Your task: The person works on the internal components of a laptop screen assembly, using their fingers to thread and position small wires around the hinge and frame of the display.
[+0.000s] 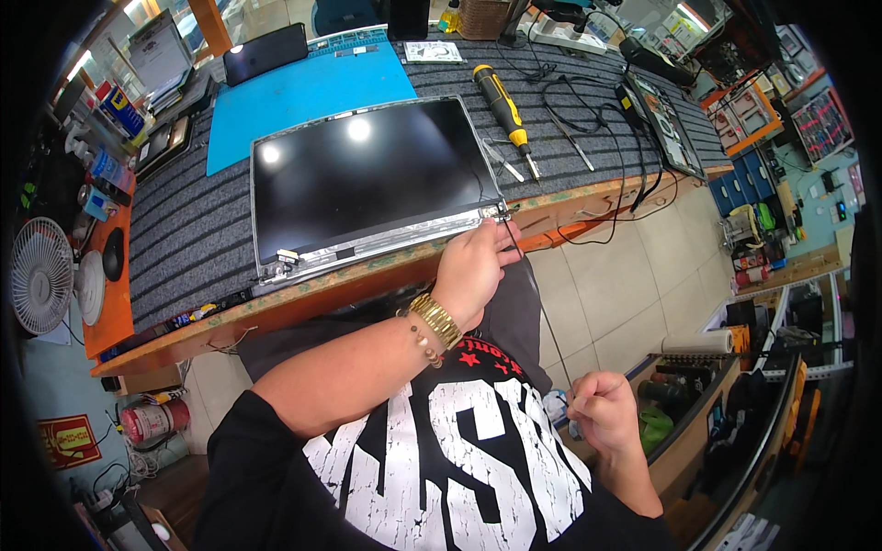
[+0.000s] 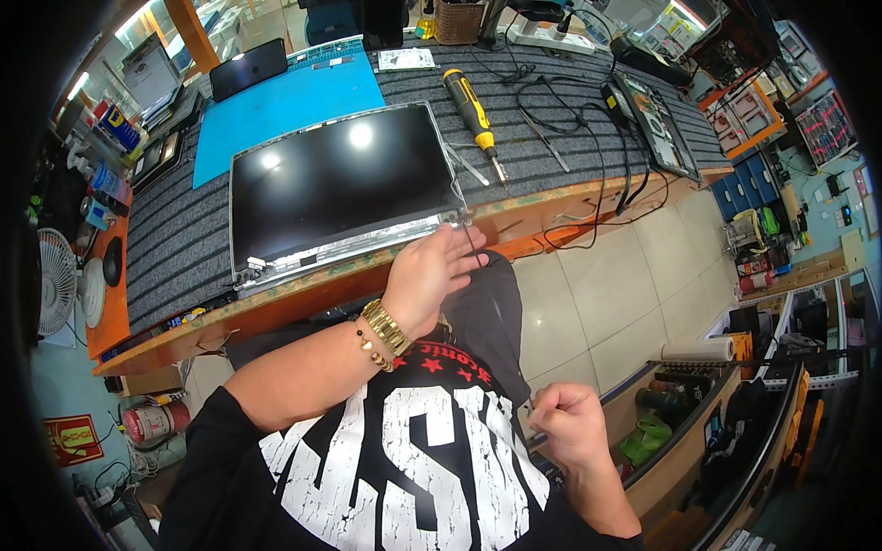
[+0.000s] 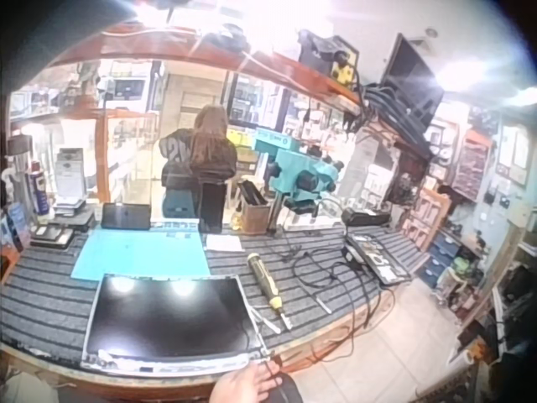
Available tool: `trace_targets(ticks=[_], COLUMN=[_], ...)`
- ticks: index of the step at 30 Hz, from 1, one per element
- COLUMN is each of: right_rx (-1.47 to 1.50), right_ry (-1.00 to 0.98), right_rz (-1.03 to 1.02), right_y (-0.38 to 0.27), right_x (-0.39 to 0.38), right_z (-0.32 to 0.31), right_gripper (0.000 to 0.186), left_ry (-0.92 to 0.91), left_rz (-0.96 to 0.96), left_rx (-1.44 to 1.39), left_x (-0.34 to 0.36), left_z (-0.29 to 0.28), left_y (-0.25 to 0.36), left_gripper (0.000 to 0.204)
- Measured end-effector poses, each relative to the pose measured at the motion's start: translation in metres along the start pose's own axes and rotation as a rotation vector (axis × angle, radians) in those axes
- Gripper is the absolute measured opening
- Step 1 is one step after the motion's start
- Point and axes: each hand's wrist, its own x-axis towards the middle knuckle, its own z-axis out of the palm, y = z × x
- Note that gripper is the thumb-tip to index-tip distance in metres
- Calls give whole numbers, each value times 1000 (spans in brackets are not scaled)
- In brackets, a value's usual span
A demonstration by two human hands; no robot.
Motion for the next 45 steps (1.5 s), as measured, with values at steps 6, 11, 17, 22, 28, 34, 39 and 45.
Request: trace_targets(ticks=[6, 11, 17, 22, 28, 34, 39, 45], right_rx=[-51, -129, -190, -184, -176, -181, -179, -169], right_ry=[17, 32, 30, -1, -24, -11, 31, -18], right_rz=[34, 65, 72, 96, 82, 113, 76, -18], right_y=[-1, -3, -3, -6, -5, -10, -8, -3], right_x=[-16, -26, -35, -39, -41, -43, -40, -16], right_z=[-5, -4, -6, -8, -11, -11, -12, -8], right_gripper=[12, 12, 12, 12, 8, 6, 5, 13], left_ry=[-7, -9, -12, -18, -17, -23, -26, 3], left_rz=[11, 12, 11, 17, 20, 21, 73, 111], left_rx=[-2, 3, 0, 14, 18, 14, 12, 101], left_x=[1, 0, 2, 1, -1, 1, 8, 8], left_z=[0, -1, 0, -1, 0, -1, -4, 0], left_y=[-1, -1, -2, -1, 0, -1, -8, -10], left_gripper=[56, 57, 58, 59, 59, 59, 54, 38])
